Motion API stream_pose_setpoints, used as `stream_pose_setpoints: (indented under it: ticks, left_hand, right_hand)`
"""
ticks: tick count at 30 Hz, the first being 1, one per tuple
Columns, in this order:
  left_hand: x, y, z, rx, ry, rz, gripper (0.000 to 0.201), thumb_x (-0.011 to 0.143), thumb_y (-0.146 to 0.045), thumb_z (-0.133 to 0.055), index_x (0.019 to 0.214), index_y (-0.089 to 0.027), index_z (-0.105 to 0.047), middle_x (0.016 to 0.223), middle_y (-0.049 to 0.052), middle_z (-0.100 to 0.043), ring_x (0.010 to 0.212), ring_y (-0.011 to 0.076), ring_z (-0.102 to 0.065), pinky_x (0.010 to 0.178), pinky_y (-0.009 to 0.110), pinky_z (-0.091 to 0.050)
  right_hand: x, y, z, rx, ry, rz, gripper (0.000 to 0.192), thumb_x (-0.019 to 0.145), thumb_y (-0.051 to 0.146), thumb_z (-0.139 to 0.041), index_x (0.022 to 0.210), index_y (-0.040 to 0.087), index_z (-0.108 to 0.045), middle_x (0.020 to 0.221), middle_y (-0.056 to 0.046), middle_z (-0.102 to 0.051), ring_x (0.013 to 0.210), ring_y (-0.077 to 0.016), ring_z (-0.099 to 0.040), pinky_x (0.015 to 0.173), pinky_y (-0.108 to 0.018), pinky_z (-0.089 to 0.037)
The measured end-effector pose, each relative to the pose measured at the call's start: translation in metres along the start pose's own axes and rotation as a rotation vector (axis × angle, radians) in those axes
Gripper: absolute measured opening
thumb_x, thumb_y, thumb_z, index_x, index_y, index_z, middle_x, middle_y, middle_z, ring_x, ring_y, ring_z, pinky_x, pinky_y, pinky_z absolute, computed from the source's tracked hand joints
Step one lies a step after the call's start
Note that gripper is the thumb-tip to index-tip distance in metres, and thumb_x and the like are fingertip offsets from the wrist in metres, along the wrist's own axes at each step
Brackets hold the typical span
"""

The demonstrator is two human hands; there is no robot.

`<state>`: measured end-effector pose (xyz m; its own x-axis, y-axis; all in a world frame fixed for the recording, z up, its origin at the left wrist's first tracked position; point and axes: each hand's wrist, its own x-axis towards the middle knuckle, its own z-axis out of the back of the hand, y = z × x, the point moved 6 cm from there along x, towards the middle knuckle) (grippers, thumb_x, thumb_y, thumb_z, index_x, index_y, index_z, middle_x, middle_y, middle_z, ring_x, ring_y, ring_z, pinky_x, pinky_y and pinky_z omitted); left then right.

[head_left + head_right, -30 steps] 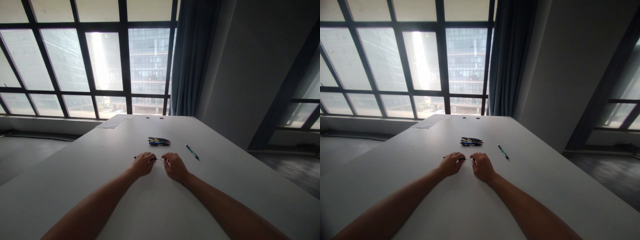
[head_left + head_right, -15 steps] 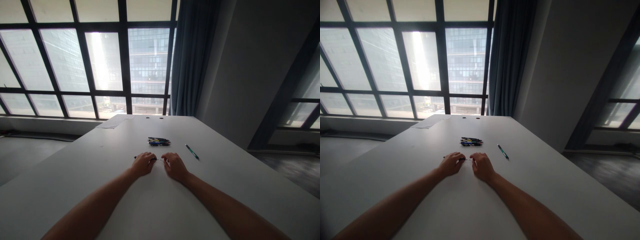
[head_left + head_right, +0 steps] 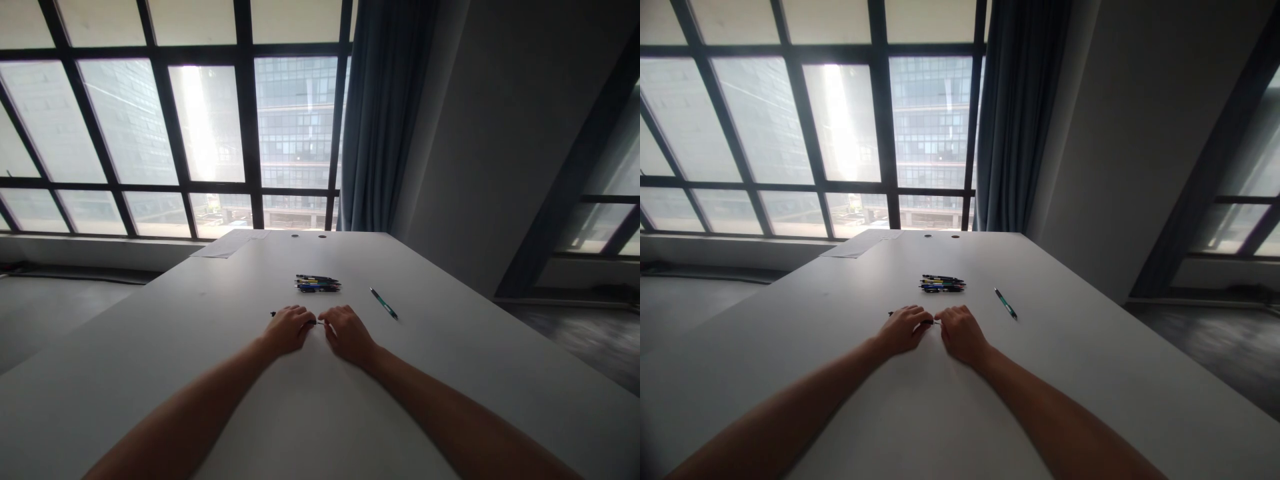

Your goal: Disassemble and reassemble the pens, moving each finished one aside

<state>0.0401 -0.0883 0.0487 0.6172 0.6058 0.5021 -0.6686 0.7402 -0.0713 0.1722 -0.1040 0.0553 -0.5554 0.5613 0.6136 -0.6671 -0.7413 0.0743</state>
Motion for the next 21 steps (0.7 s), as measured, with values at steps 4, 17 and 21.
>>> stream_pose_setpoints:
  ticks: [4, 17, 21]
  left_hand:
    - [0.000, -0.004, 0.001, -0.005, -0.002, -0.044, 0.019, 0.091, -0.022, -0.047, 0.099, -0.019, -0.065, 0.087, 0.006, -0.067, 0.080, 0.0184, -0.061, 0.076, 0.032, -0.048]
    - [0.000, 0.005, -0.001, -0.056, -0.054, 0.066, 0.018, 0.092, -0.023, -0.046, 0.101, -0.020, -0.062, 0.091, 0.005, -0.068, 0.084, 0.0186, -0.061, 0.075, 0.030, -0.048]
    - [0.001, 0.003, -0.001, -0.041, -0.038, 0.063, 0.019, 0.091, -0.023, -0.046, 0.099, -0.020, -0.062, 0.090, 0.005, -0.068, 0.083, 0.0189, -0.061, 0.075, 0.031, -0.048]
  right_hand:
    - [0.000, 0.003, -0.002, 0.043, -0.019, 0.032, 0.019, 0.089, 0.011, -0.044, 0.096, 0.015, -0.061, 0.086, -0.007, -0.066, 0.080, -0.0185, -0.057, 0.078, -0.034, -0.039]
    - [-0.009, -0.067, 0.002, -0.139, -0.017, -0.518, 0.027, 0.087, 0.022, -0.054, 0.111, 0.017, -0.065, 0.111, -0.010, -0.062, 0.104, -0.0215, -0.054, 0.086, -0.031, -0.035]
    - [-0.012, -0.075, -0.007, -0.184, 0.104, -0.587, 0.028, 0.087, 0.022, -0.055, 0.112, 0.017, -0.066, 0.111, -0.010, -0.062, 0.103, -0.0216, -0.053, 0.085, -0.030, -0.037]
